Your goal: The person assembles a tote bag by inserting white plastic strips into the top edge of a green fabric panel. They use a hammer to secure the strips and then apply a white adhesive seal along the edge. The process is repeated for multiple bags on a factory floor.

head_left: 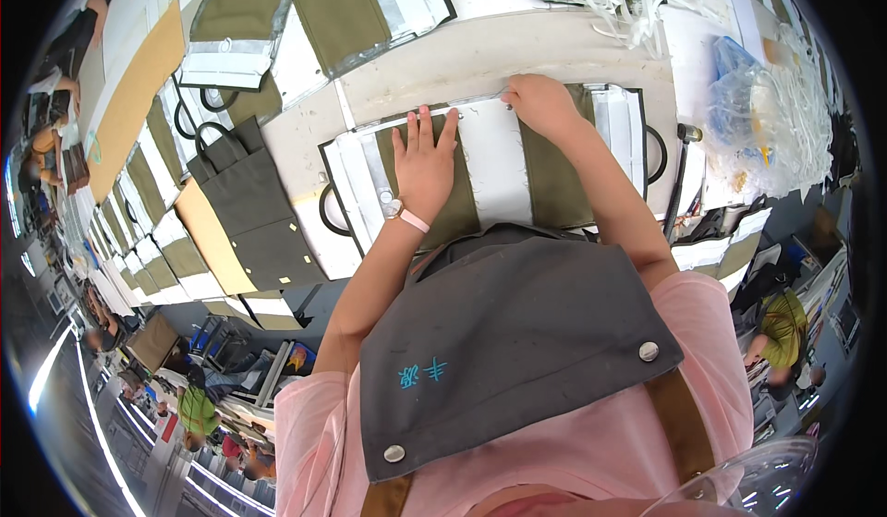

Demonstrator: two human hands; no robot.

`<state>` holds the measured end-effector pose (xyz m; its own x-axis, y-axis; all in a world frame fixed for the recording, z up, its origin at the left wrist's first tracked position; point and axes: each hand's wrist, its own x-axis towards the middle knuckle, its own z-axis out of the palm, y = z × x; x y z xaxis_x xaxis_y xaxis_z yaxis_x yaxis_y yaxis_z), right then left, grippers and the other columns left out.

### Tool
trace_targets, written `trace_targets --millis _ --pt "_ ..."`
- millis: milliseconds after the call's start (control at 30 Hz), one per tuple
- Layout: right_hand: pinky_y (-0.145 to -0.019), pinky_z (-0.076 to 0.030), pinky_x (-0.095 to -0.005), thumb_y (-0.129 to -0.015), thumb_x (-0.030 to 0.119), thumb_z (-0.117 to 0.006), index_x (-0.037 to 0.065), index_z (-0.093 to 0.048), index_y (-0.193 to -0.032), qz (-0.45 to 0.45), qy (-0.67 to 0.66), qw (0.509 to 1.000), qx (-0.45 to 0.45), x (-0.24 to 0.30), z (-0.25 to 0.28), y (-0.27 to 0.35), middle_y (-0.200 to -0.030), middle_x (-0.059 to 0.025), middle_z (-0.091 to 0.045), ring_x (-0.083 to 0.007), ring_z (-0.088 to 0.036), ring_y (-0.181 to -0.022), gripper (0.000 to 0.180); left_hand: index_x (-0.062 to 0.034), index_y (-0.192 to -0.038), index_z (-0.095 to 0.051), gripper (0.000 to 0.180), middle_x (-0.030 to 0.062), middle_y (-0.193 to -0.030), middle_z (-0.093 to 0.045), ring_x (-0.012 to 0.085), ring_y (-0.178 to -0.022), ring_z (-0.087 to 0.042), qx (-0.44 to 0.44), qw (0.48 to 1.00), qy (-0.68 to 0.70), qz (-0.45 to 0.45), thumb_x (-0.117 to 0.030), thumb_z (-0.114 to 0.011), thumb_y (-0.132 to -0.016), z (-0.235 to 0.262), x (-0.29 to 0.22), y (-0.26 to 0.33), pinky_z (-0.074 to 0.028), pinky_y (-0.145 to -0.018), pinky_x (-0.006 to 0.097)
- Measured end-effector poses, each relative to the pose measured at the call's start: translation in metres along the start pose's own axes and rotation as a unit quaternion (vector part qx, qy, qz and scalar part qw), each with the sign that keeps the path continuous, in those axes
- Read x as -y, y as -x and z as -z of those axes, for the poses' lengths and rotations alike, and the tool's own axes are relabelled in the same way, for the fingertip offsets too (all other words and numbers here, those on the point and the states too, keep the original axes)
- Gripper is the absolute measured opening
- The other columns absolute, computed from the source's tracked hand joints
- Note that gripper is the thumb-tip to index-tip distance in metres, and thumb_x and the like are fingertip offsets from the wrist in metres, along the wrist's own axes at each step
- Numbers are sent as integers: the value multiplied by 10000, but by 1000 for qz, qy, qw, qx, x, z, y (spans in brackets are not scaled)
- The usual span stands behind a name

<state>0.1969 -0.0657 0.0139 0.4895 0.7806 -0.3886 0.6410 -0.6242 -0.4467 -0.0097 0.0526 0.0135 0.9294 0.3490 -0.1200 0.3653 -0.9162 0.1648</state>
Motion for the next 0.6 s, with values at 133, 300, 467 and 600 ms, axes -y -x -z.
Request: trace_targets --millis 133,300,467,600 --pt "-791 -500 -464 -891 253 -605 26 -649 -873 4 0 1000 -5 -2 -2 0 -907 -164 -678 -355 -645 -909 232 -197 -1427 -471 451 275 -1450 -425 401 -1355 -414 6 1000 5 10 -246 -498 -980 -1 -2 -1 -264 -1110 593" --pt "-789 -506 -465 -886 245 -611 29 -662 -885 2 20 1000 -16 2 -5 -2 -901 -173 -684 -354 -652 -902 222 -144 -1436 -457 528 224 -1487 -405 348 -1417 -333 32 995 -78 57 -310 -558 -945 17 -25 -6 -188 -1139 598" --pt "-764 -516 -464 -878 250 -618 36 -676 -868 -45 46 998 -23 17 -1 0 -860 -163 -692 -347 -667 -871 222 1 -1467 -354 674 169 -1565 -287 320 -1459 -246 -52 996 45 -59 -373 -550 -942 -16 -46 -23 -160 -1164 567" --pt "-724 -518 -450 -872 267 -626 37 -689 -859 -34 17 998 -47 3 23 22 -841 -156 -691 -341 -671 -848 239 -29 -1485 -336 697 170 -1558 -297 320 -1456 -249 -30 997 59 -47 -418 -540 -944 -32 -44 -25 -170 -1169 548"
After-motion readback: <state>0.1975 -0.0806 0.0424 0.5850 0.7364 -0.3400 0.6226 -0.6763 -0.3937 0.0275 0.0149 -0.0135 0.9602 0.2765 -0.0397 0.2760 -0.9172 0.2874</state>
